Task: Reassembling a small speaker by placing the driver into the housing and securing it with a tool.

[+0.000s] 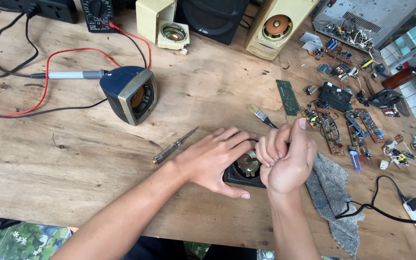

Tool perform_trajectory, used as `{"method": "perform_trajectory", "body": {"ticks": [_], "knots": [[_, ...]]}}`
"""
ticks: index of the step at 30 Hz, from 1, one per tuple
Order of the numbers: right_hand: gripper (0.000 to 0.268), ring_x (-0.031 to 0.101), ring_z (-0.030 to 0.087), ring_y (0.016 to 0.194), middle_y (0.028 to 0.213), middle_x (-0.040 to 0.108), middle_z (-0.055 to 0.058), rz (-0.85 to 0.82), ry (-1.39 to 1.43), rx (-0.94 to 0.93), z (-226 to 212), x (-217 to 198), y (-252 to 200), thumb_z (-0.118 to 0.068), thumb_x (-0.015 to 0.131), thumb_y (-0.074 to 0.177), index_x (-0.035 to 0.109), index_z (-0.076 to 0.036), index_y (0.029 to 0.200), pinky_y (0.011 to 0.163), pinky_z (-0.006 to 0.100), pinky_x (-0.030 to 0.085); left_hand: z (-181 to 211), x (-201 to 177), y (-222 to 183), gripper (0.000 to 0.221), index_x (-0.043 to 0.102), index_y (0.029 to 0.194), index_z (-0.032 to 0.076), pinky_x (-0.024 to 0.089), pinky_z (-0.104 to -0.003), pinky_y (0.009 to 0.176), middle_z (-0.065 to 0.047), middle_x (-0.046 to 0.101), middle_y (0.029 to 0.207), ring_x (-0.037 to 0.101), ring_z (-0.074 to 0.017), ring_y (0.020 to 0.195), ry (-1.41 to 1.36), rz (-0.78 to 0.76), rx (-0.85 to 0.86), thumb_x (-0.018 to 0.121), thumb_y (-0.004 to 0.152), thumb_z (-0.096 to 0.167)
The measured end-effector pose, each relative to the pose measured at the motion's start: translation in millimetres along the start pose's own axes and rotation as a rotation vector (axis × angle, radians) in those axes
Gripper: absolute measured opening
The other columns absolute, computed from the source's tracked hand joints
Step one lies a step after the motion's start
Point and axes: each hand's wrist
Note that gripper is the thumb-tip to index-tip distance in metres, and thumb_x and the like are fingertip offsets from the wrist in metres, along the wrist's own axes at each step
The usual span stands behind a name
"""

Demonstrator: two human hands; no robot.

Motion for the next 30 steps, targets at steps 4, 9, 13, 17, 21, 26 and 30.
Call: {"method": "perform_trajectory", "body": {"ticks": [4,9,13,17,21,26,30], "knots": [[0.064,0.017,0.008,0.029,0.041,0.016,-0.002,-0.001,0.009,-0.008,-2,2,1,-0.033,0.032,0.113,0.030,-0.016,0.052,0.029,0.018,0.019,1,-4,0,0.089,0.062,0.114,-0.006,0.055,-0.055,0.091,-0.026,0.064,0.114,0.059,-0.0447,0.119,-0.009,-0.014,-0.002,0.065,0.074,0.073],[0.063,0.016,0.008,0.031,0.042,0.015,-0.004,-0.010,-0.023,-0.028,-18,11,4,-0.033,0.030,0.113,0.029,-0.017,0.053,0.032,0.017,0.018,4,-8,0,0.085,0.061,0.115,-0.005,0.054,-0.055,0.091,-0.025,0.063,0.113,0.059,-0.0445,0.120,-0.019,0.013,0.011,0.067,0.075,0.069],[0.064,0.017,0.008,0.029,0.041,0.016,-0.003,-0.008,-0.044,-0.041,-10,8,1,-0.031,0.031,0.114,0.031,-0.016,0.051,0.030,0.017,0.019,2,-4,1,0.083,0.061,0.113,-0.004,0.054,-0.054,0.090,-0.023,0.063,0.112,0.060,-0.0434,0.119,-0.004,0.025,0.016,0.068,0.075,0.070],[0.064,0.018,0.008,0.029,0.041,0.016,-0.003,-0.002,0.008,-0.017,0,0,-1,-0.032,0.031,0.114,0.030,-0.016,0.051,0.030,0.017,0.019,2,-4,1,0.084,0.061,0.114,-0.004,0.054,-0.054,0.091,-0.023,0.064,0.111,0.060,-0.0418,0.118,-0.016,0.011,-0.003,0.066,0.075,0.070],[0.064,0.015,0.008,0.029,0.043,0.013,-0.002,0.040,0.000,0.009,2,0,-1,-0.036,0.032,0.113,0.028,-0.015,0.053,0.030,0.018,0.016,-2,5,-1,0.085,0.060,0.111,-0.003,0.056,-0.052,0.083,-0.021,0.062,0.108,0.063,-0.0408,0.109,0.023,0.110,0.051,0.066,0.071,0.073],[0.062,0.012,0.009,0.032,0.044,0.013,-0.002,0.044,-0.040,0.088,-8,7,-1,-0.039,0.032,0.111,0.027,-0.017,0.053,0.033,0.022,0.011,-2,9,-2,0.088,0.058,0.115,-0.003,0.055,-0.054,0.084,-0.021,0.061,0.115,0.061,-0.0396,0.107,0.031,0.138,0.049,0.064,0.071,0.072],[0.060,0.010,0.012,0.034,0.044,0.015,-0.001,0.089,-0.093,0.118,-13,9,-1,-0.034,0.034,0.110,0.029,-0.017,0.052,0.037,0.029,0.007,-4,12,-2,0.093,0.055,0.124,-0.004,0.053,-0.055,0.093,-0.021,0.060,0.130,0.058,-0.0370,0.113,0.036,0.074,0.037,0.056,0.074,0.075]]}}
Point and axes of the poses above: each hand's wrist, its own y-axis towards the middle knuckle, its own x-axis out of the palm, z = x × y
